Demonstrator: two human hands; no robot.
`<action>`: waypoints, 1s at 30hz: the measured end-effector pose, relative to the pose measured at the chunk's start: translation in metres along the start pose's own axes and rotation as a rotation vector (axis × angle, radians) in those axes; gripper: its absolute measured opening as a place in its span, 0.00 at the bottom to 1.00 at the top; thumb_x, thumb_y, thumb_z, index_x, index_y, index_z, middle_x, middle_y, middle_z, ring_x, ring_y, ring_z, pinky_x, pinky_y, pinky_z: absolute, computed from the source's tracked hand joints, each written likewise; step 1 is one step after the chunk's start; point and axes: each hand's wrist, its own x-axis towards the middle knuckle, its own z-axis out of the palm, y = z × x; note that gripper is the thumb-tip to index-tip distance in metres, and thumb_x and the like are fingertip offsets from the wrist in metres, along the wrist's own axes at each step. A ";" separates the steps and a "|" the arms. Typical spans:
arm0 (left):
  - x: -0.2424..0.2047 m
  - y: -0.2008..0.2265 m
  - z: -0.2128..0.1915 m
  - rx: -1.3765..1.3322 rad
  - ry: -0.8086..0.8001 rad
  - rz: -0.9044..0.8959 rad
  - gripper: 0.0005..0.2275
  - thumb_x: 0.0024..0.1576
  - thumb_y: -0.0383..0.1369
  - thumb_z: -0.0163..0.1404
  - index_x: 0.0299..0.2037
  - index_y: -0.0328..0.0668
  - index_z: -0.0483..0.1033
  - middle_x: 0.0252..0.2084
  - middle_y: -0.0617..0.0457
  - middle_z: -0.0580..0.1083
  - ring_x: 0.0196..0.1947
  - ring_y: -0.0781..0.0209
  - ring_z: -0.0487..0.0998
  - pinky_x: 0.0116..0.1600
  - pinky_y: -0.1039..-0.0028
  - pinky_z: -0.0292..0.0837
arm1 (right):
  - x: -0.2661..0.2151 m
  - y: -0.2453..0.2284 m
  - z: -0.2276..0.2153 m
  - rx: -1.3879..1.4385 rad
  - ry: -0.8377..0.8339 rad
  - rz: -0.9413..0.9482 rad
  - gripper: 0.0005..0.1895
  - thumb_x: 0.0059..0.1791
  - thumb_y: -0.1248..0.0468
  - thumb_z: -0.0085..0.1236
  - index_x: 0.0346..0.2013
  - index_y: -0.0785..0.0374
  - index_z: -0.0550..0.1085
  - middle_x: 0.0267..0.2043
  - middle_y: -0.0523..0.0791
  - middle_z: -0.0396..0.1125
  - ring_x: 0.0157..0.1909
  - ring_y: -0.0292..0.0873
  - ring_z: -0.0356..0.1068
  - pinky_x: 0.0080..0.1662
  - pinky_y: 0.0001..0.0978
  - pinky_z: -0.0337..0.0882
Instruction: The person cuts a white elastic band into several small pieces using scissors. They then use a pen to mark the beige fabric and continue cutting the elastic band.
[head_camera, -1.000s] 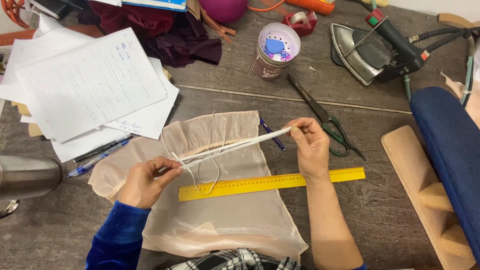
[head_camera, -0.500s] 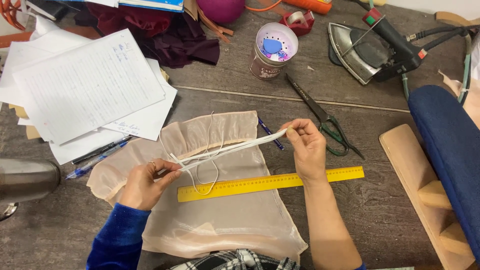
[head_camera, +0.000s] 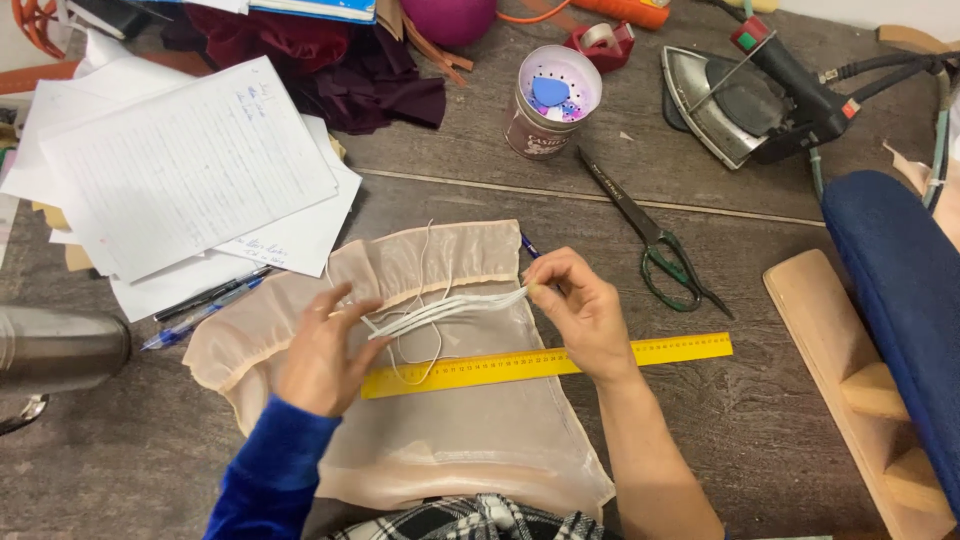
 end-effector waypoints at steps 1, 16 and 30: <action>0.004 0.017 -0.004 0.000 0.001 -0.004 0.17 0.47 0.36 0.60 0.48 0.48 0.78 0.57 0.37 0.68 0.55 0.32 0.71 0.55 0.53 0.70 | -0.001 -0.001 0.001 0.002 -0.004 0.001 0.02 0.48 0.72 0.54 0.31 0.67 0.69 0.34 0.49 0.67 0.42 0.40 0.66 0.47 0.30 0.67; 0.019 0.099 0.007 -0.752 -0.147 0.157 0.06 0.53 0.31 0.56 0.37 0.40 0.82 0.28 0.47 0.81 0.33 0.53 0.83 0.43 0.67 0.75 | -0.005 -0.019 0.013 -0.063 -0.140 0.057 0.01 0.48 0.70 0.55 0.32 0.66 0.72 0.33 0.48 0.66 0.40 0.40 0.64 0.46 0.34 0.66; 0.017 0.104 0.008 -0.842 -0.141 0.124 0.06 0.54 0.27 0.54 0.37 0.33 0.80 0.26 0.45 0.79 0.27 0.56 0.82 0.40 0.69 0.77 | -0.005 -0.021 0.018 -0.012 -0.114 0.076 0.02 0.48 0.70 0.56 0.32 0.67 0.72 0.31 0.46 0.64 0.39 0.38 0.63 0.44 0.32 0.66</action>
